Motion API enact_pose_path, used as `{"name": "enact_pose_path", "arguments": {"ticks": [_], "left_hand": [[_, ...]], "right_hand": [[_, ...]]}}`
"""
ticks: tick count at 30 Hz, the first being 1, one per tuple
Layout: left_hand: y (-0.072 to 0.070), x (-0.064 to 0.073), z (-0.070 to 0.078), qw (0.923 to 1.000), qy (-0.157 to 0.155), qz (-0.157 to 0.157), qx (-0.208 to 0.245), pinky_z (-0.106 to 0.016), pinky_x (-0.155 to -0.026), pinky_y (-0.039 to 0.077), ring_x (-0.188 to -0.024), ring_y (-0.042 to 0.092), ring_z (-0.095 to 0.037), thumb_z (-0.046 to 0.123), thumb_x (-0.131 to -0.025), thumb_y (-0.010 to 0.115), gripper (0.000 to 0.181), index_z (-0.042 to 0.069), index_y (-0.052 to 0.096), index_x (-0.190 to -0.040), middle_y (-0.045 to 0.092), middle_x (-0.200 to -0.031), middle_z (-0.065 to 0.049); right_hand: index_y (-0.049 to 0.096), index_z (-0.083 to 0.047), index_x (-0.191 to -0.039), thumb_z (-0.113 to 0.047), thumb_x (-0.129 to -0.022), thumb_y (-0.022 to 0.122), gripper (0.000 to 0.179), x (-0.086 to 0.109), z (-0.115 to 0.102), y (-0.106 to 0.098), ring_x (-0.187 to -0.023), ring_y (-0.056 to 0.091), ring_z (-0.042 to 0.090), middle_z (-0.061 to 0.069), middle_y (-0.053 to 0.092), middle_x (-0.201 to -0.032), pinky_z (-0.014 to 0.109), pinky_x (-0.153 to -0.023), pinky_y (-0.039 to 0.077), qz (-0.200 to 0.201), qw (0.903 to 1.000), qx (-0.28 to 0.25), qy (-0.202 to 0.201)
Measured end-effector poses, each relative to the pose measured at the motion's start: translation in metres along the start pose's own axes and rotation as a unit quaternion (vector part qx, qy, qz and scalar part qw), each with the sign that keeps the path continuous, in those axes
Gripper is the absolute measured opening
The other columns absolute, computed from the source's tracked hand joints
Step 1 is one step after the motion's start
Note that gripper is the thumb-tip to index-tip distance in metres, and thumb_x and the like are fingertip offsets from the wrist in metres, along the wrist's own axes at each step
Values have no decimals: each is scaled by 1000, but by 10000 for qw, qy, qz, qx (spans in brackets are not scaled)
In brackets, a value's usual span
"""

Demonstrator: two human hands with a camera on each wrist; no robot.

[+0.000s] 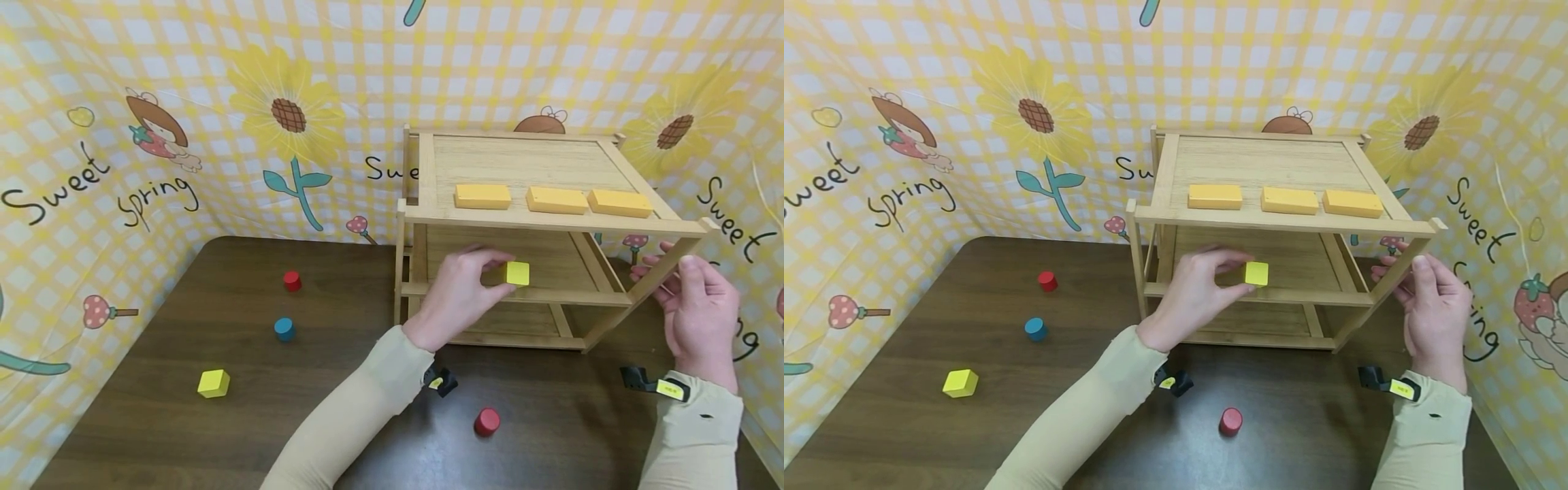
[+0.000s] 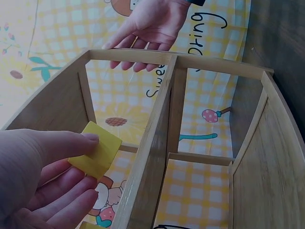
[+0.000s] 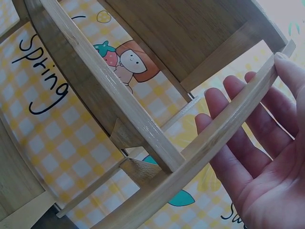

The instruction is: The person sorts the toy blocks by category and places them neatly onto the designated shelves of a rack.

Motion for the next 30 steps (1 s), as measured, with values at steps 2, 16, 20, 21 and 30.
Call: {"name": "enact_pose_path", "arguments": {"ticks": [2,16,20,21,30], "left_hand": [[1,-2,2,9999,91,-1,-126,-12,-88,47,-100,66,-8,14,-85,86,36,6,74,-118,72,-112,-2],[13,-15,1,9925,160,-178,-1195,-15,-84,49,-92,65,-9,21,-87,85,34,8,75,-117,73,-112,-1],[14,-15,0,9895,65,-252,-1423,-18,-86,50,-94,64,-8,24,-87,84,34,9,75,-117,73,-111,1],[14,-15,0,9885,63,-252,-1489,-19,-85,51,-94,64,-8,25,-87,84,34,10,76,-117,73,-110,2],[14,-16,-4,9763,168,-345,-2132,-25,-103,44,-97,67,-8,33,-90,81,33,14,77,-116,74,-109,4]], "right_hand": [[54,24,-126,-13,-102,64,46,0,0,0,-84,73,28,24,72,-99,33,-77,61,-11,10000,8,-10],[54,24,-126,-15,-102,64,47,-1,0,0,-85,73,29,23,72,-99,34,-77,61,-34,9999,-107,-2],[55,23,-127,-15,-102,63,46,0,0,0,-86,73,28,24,72,-101,33,-77,61,-30,10000,-7,6],[55,22,-127,-15,-102,63,46,0,0,0,-86,73,28,24,72,-101,33,-77,61,-18,10000,9,13],[50,26,-128,-17,-101,64,53,0,0,-1,-84,73,28,23,72,-99,33,-76,61,81,10000,38,44]]}}
Point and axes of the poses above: each hand's wrist, its own x-axis away from the middle knuckle, its own y-axis out of the palm, z = x × y, the point moved 3 cm from there along -x, towards the middle knuckle
